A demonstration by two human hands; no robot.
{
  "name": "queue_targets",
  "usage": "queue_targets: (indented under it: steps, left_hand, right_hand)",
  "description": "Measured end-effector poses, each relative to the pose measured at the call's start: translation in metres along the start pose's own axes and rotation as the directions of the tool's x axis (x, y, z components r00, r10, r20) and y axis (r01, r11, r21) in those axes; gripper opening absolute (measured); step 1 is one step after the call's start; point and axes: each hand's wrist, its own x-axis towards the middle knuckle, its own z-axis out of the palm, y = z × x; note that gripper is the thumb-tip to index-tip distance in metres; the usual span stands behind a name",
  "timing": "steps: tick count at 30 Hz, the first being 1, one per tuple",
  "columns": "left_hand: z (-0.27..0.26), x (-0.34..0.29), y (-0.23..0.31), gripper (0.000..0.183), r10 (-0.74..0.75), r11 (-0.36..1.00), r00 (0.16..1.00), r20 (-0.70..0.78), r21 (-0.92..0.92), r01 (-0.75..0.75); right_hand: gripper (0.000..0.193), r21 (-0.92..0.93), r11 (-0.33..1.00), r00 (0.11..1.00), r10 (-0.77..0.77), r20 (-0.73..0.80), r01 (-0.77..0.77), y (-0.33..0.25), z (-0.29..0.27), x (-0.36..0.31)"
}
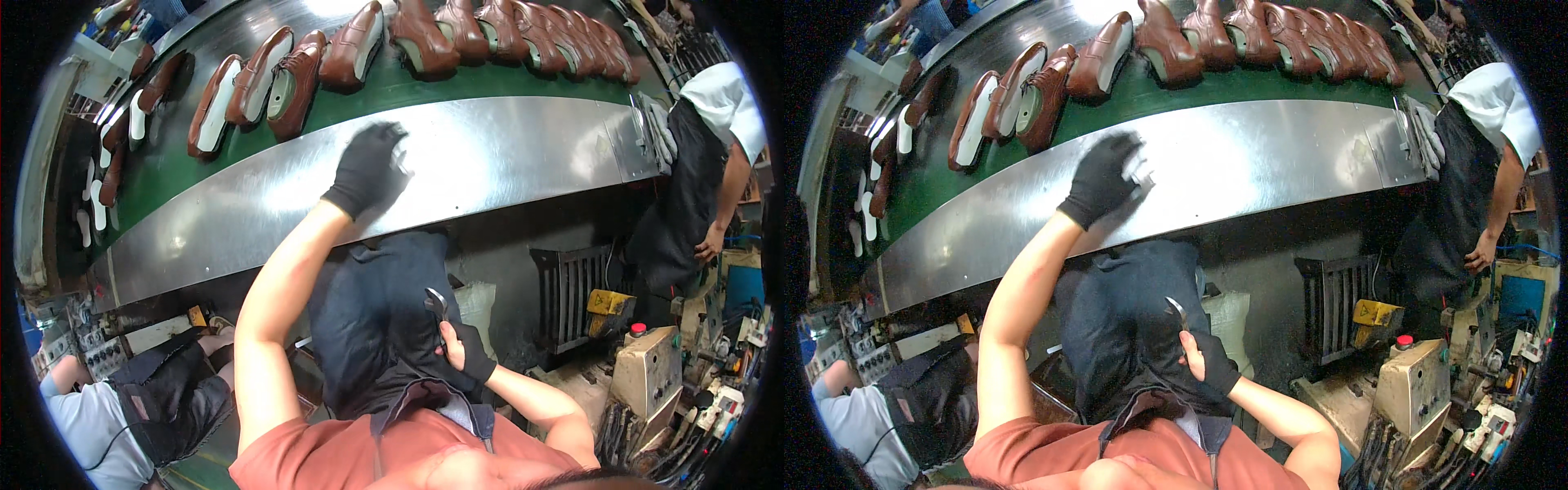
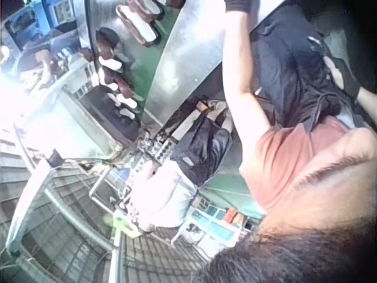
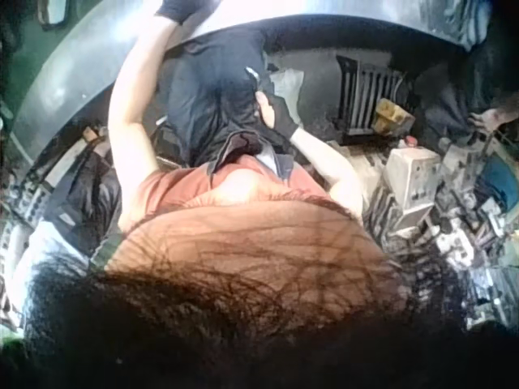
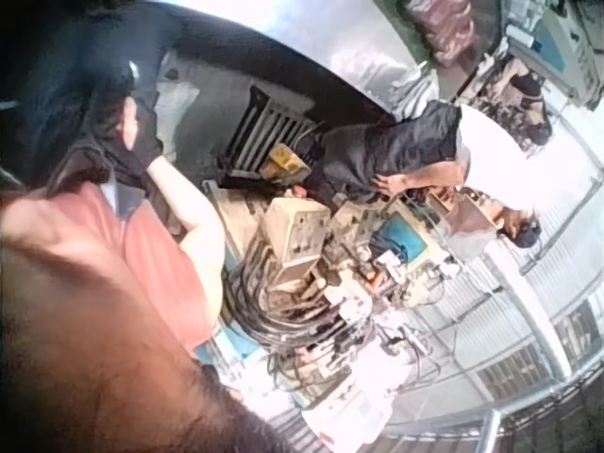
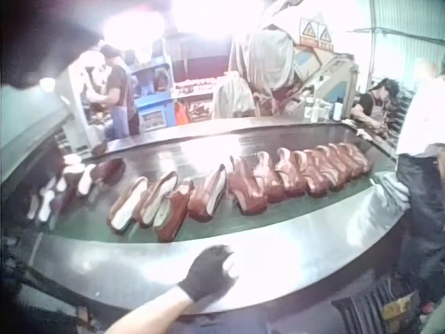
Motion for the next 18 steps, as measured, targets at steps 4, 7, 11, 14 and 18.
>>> queue_targets:
  steps: [4, 7, 11, 14, 18]
  left_hand:
    - [0.023, 0.049, -0.097, 0.078, -0.5, 0.864, 0.79, -0.355, -0.27, 0.425]
    - [0.03, 0.085, -0.128, 0.088, -0.503, 0.844, 0.754, -0.423, -0.056, 0.533]
    - [0.04, 0.105, -0.126, 0.087, -0.668, 0.721, 0.643, -0.375, -0.109, 0.685]
    - [0.015, 0.114, -0.107, 0.085, -0.828, 0.559, 0.548, -0.121, -0.091, 0.824]
    - [-0.03, 0.024, -0.126, 0.064, -0.582, 0.765, 0.813, 0.0, -0.338, 0.548]
  right_hand:
    - [0.05, 0.003, 1.0, 0.999, 0.01, 0.051, -0.011, -0.003, 0.0, 0.001]
    - [0.049, 0.063, 0.997, 0.997, -0.049, 0.063, 0.045, -0.004, 0.0, 0.0]
    - [0.049, 0.072, 0.997, 0.996, -0.047, 0.07, 0.042, -0.002, 0.0, 0.0]
    - [0.048, 0.041, 0.999, 0.999, -0.018, 0.051, 0.016, -0.006, 0.0, 0.003]
    - [0.049, 0.047, 0.999, 0.994, 0.004, 0.106, -0.009, -0.001, -0.002, 0.004]
